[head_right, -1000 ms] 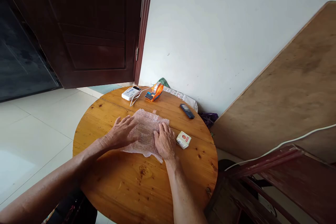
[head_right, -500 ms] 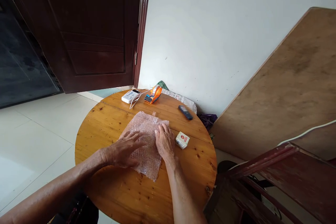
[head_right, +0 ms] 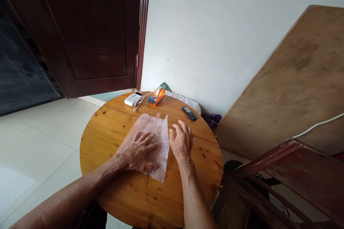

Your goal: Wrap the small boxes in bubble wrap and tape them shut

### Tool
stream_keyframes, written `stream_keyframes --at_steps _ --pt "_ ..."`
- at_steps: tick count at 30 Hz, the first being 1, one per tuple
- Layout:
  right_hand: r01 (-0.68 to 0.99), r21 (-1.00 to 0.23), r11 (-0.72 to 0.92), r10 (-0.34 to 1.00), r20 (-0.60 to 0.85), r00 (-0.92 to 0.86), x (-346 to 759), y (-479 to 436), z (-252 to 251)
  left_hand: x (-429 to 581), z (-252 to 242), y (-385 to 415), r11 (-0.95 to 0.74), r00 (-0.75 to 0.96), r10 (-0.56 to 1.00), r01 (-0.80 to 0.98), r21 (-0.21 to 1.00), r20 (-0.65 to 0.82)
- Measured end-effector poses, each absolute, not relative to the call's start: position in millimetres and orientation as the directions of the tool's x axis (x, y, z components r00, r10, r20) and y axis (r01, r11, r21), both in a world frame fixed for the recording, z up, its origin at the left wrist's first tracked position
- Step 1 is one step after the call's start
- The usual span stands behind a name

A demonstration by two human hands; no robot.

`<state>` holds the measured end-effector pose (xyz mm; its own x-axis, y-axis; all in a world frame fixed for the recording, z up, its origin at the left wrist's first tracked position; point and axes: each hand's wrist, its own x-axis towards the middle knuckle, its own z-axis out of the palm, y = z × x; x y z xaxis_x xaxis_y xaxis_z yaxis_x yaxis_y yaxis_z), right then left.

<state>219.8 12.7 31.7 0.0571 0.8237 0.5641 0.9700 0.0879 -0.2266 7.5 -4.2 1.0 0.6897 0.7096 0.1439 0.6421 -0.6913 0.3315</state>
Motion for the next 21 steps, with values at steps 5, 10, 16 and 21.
stream_keyframes --at_steps 5,10,16,21 --pt "0.950 -0.269 -0.162 0.922 0.302 0.243 258.1 -2.5 35.9 7.9 0.6 -4.0 -0.696 0.694 0.705 0.635 0.336 0.149" --pt "0.811 -0.558 -0.176 0.928 0.180 0.325 276.8 -15.0 38.3 7.9 0.5 -4.2 -0.695 0.688 0.707 0.632 0.342 0.163" --pt "0.368 -0.918 0.145 0.977 0.191 0.092 215.0 -11.1 59.3 8.3 2.2 -5.3 -0.697 0.697 0.703 0.634 0.336 0.145" --pt "0.421 -0.900 0.114 0.989 0.141 0.033 189.3 11.1 31.3 8.2 6.0 -3.2 -0.689 0.695 0.704 0.619 0.378 0.144"
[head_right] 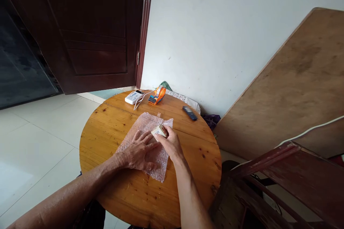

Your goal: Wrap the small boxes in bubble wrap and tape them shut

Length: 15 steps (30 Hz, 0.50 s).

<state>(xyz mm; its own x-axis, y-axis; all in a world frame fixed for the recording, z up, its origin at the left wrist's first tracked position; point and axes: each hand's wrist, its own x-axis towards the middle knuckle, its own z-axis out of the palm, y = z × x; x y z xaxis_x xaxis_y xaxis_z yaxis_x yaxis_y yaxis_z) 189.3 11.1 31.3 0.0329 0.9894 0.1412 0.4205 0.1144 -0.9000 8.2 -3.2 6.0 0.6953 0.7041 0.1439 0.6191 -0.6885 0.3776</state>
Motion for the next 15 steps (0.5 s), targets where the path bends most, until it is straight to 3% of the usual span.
stream_keyframes --at_steps 4,8,15 --pt "0.497 -0.866 0.052 0.984 0.130 0.124 196.8 16.3 9.5 -1.8 13.8 5.4 -0.621 0.616 0.767 0.639 0.454 0.181" --pt "0.576 -0.809 0.115 0.982 0.181 0.059 196.6 9.4 6.9 -20.1 13.2 12.4 -0.473 0.433 0.880 0.756 0.453 0.197" --pt "0.558 -0.820 0.124 0.992 0.100 -0.073 199.0 3.7 12.5 -37.3 -11.3 -2.4 -0.546 0.520 0.838 0.789 0.283 0.166"
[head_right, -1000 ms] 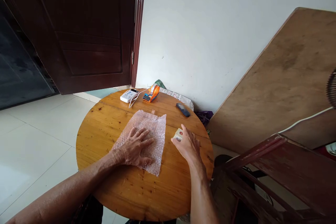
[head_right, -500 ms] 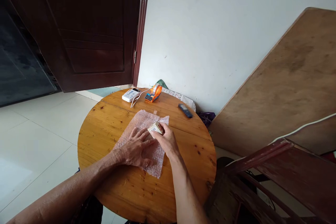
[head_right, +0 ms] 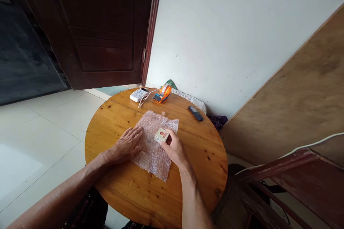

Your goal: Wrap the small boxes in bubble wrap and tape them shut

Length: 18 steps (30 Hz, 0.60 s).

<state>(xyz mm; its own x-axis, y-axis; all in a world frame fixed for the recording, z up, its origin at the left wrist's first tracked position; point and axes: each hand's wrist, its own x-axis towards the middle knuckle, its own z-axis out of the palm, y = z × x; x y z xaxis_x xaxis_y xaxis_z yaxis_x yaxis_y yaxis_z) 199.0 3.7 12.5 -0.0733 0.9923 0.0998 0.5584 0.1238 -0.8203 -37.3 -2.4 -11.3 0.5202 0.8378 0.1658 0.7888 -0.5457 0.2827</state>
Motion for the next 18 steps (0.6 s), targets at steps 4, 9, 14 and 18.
stream_keyframes --at_steps 4,9,14,18 --pt "0.574 -0.804 0.154 0.987 0.157 -0.044 197.7 2.2 18.2 -36.6 -10.6 -7.6 -0.518 0.488 0.855 0.814 0.264 0.173" --pt "0.497 -0.835 0.235 0.971 0.185 -0.149 192.3 0.2 12.2 -34.1 -4.0 -8.1 -0.508 0.486 0.861 0.816 0.275 0.148" --pt "0.480 -0.835 0.268 0.957 0.173 -0.233 193.6 -0.5 4.7 -33.1 -5.7 -9.4 -0.510 0.480 0.860 0.816 0.273 0.173" --pt "0.528 -0.801 0.282 0.954 0.177 -0.241 197.9 0.2 5.1 -33.4 -8.1 -8.9 -0.515 0.483 0.857 0.810 0.280 0.178"
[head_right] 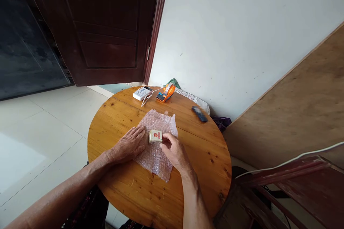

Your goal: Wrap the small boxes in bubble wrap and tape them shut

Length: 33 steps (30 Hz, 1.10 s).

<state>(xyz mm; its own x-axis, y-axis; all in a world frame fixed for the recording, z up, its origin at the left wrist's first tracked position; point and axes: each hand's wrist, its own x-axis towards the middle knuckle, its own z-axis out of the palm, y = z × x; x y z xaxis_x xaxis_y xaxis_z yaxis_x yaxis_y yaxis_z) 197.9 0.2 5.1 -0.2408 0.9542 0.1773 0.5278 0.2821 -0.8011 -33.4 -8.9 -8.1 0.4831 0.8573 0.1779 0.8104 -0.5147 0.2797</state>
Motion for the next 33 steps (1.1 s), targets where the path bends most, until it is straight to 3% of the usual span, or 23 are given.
stream_keyframes --at_steps 7,12,18,33 --pt "0.512 -0.797 0.318 0.947 0.241 -0.214 195.5 1.6 3.1 -33.8 -12.3 -7.2 -0.523 0.486 0.852 0.808 0.271 0.195" --pt "0.561 -0.782 0.270 0.962 0.204 -0.179 189.5 0.3 6.5 -34.0 -13.1 -7.1 -0.507 0.472 0.861 0.816 0.278 0.188" --pt "0.498 -0.841 0.210 0.974 0.134 -0.185 192.2 -0.9 8.9 -34.6 -10.7 -7.1 -0.511 0.482 0.860 0.809 0.292 0.167" --pt "0.519 -0.822 0.236 0.966 0.139 -0.219 190.9 -1.1 5.6 -34.7 -8.0 -6.5 -0.507 0.475 0.861 0.792 0.339 0.179"
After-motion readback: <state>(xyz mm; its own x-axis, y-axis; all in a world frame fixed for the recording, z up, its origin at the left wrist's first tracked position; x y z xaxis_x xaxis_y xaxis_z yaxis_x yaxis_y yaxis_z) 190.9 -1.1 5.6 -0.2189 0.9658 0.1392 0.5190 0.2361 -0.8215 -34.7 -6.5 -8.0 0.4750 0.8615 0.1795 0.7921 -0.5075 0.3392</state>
